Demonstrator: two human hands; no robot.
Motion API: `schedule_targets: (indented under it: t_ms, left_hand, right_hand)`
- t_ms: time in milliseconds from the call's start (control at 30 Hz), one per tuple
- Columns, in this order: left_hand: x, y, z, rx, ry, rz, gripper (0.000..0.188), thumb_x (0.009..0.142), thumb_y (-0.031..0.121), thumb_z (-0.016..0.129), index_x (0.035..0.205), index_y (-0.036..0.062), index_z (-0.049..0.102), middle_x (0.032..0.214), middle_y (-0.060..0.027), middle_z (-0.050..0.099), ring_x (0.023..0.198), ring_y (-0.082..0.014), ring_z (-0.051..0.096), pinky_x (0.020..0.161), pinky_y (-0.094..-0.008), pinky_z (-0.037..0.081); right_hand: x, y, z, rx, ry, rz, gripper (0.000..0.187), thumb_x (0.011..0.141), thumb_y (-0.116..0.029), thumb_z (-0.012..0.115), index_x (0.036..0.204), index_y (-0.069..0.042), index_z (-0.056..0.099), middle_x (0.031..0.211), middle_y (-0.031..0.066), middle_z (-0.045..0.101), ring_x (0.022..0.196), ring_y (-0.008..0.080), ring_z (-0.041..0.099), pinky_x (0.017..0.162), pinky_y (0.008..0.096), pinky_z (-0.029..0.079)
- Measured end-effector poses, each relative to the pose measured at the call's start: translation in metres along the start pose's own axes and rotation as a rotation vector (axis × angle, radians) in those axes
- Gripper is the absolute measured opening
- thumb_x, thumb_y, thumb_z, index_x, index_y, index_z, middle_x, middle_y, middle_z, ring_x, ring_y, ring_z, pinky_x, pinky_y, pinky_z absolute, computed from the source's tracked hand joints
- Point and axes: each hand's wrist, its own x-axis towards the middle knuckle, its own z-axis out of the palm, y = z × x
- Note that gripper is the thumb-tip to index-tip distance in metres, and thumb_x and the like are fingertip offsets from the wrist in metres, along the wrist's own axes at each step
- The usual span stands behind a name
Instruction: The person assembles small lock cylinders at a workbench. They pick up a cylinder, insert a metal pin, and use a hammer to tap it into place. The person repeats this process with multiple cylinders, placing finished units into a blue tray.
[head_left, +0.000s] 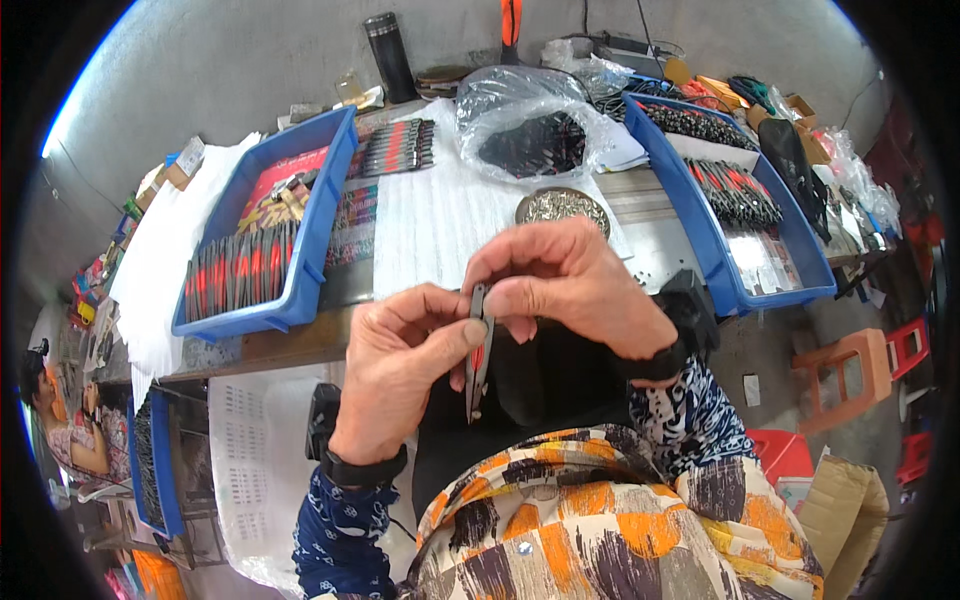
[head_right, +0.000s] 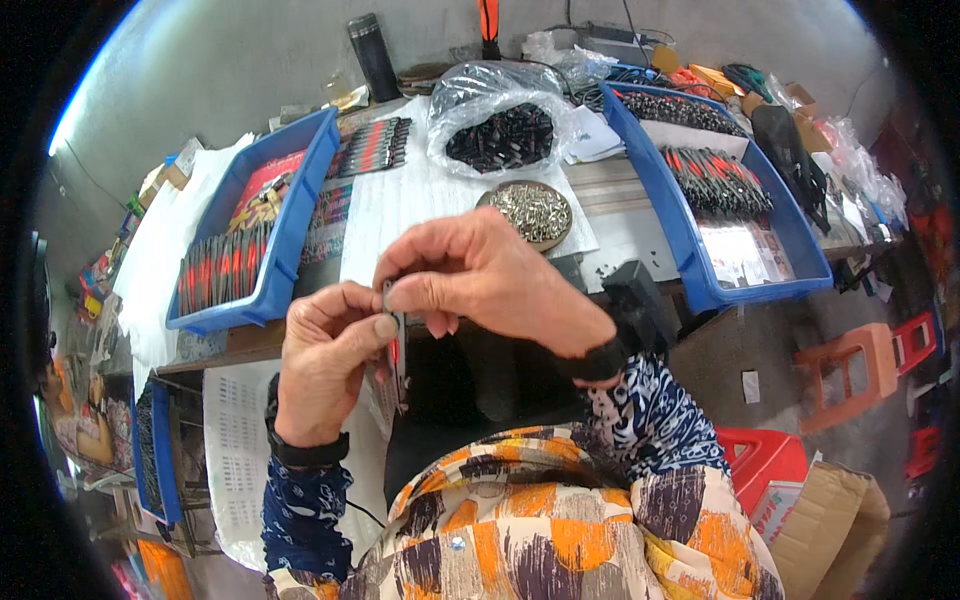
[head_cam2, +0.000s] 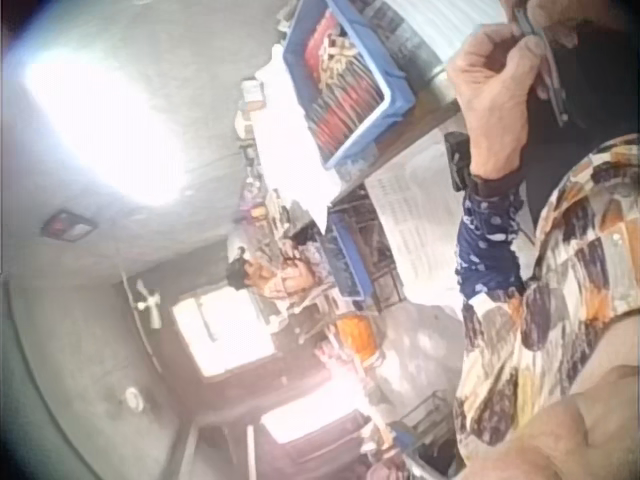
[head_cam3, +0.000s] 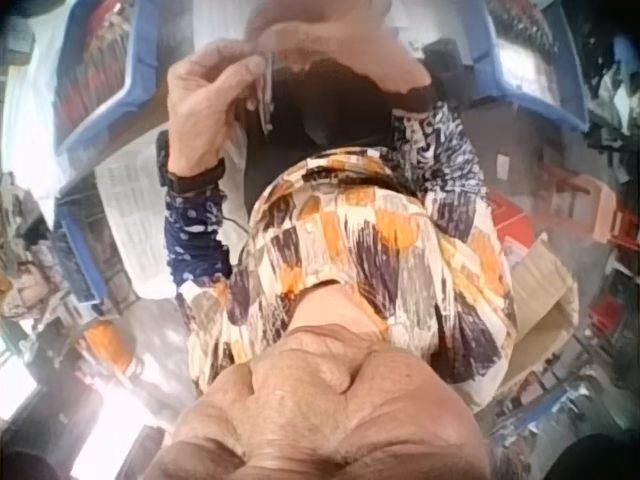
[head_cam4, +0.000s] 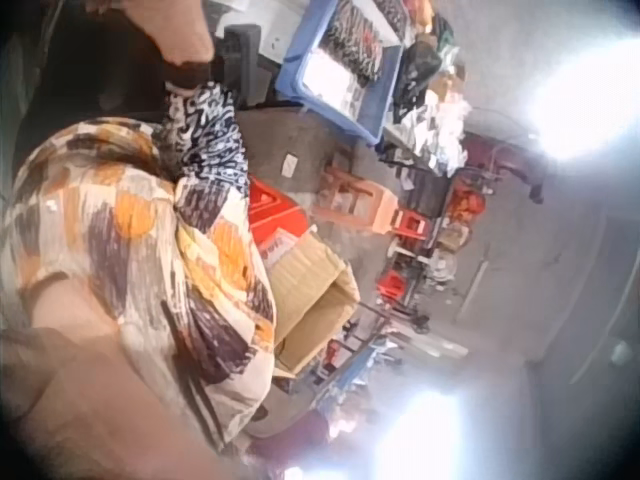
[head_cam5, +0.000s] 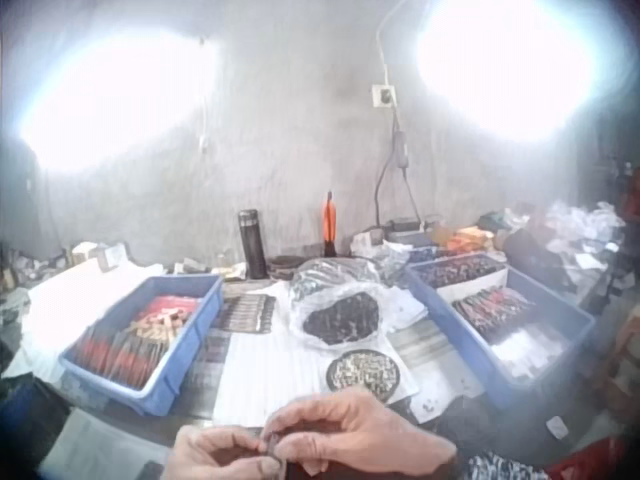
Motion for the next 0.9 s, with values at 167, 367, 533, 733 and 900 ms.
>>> schedule_targets:
  t_ms: [167, 367, 533, 733, 900]
  left_hand:
    - [0.009, 0.009, -0.002, -0.002, -0.029, 0.089, 0.010, 0.087, 0.004, 0.070, 0.093, -0.0032, 0.068, 0.074, -0.0026, 0.066, 0.058, -0.0040, 0.056, 0.049, -0.0176, 0.044]
    - [0.023, 0.015, -0.009, 0.020, 0.037, 0.194, 0.009, 0.088, 0.006, 0.069, 0.092, -0.0022, 0.068, 0.073, -0.0032, 0.066, 0.058, -0.0047, 0.057, 0.049, -0.0180, 0.044]
    - [0.029, 0.020, -0.018, 0.029, 0.056, 0.282, 0.010, 0.088, 0.006, 0.069, 0.093, -0.0022, 0.068, 0.074, -0.0044, 0.067, 0.059, -0.0056, 0.057, 0.050, -0.0184, 0.045]
    - [0.030, 0.024, -0.027, 0.011, 0.078, 0.336, 0.012, 0.088, 0.005, 0.069, 0.096, -0.0036, 0.068, 0.078, -0.0065, 0.068, 0.061, -0.0074, 0.059, 0.051, -0.0192, 0.047]
    - [0.031, 0.028, -0.032, -0.021, 0.068, 0.385, 0.012, 0.088, 0.004, 0.068, 0.097, -0.0040, 0.068, 0.080, -0.0074, 0.068, 0.063, -0.0080, 0.061, 0.051, -0.0201, 0.048]
  right_hand:
    - [0.019, -0.006, -0.009, -0.037, -0.091, -0.120, 0.018, 0.090, -0.012, 0.068, 0.100, 0.003, 0.069, 0.076, 0.0037, 0.066, 0.057, 0.0064, 0.059, 0.050, 0.0182, 0.047]
    - [0.046, -0.004, -0.009, 0.029, -0.081, -0.173, 0.018, 0.090, -0.013, 0.068, 0.100, 0.003, 0.070, 0.076, 0.0043, 0.066, 0.056, 0.0068, 0.058, 0.049, 0.0188, 0.046]
    - [0.066, -0.005, -0.009, 0.011, -0.161, -0.214, 0.018, 0.090, -0.014, 0.069, 0.101, 0.001, 0.070, 0.083, 0.0060, 0.067, 0.056, 0.0092, 0.056, 0.048, 0.0207, 0.045]
    - [0.079, -0.011, -0.005, -0.048, -0.208, -0.241, 0.020, 0.090, -0.016, 0.069, 0.103, 0.000, 0.070, 0.085, 0.0056, 0.068, 0.058, 0.0087, 0.056, 0.049, 0.0205, 0.045]
    - [0.086, -0.015, 0.000, -0.052, -0.213, -0.240, 0.019, 0.091, -0.015, 0.068, 0.103, 0.000, 0.070, 0.085, 0.0059, 0.068, 0.060, 0.0082, 0.057, 0.050, 0.0206, 0.045]
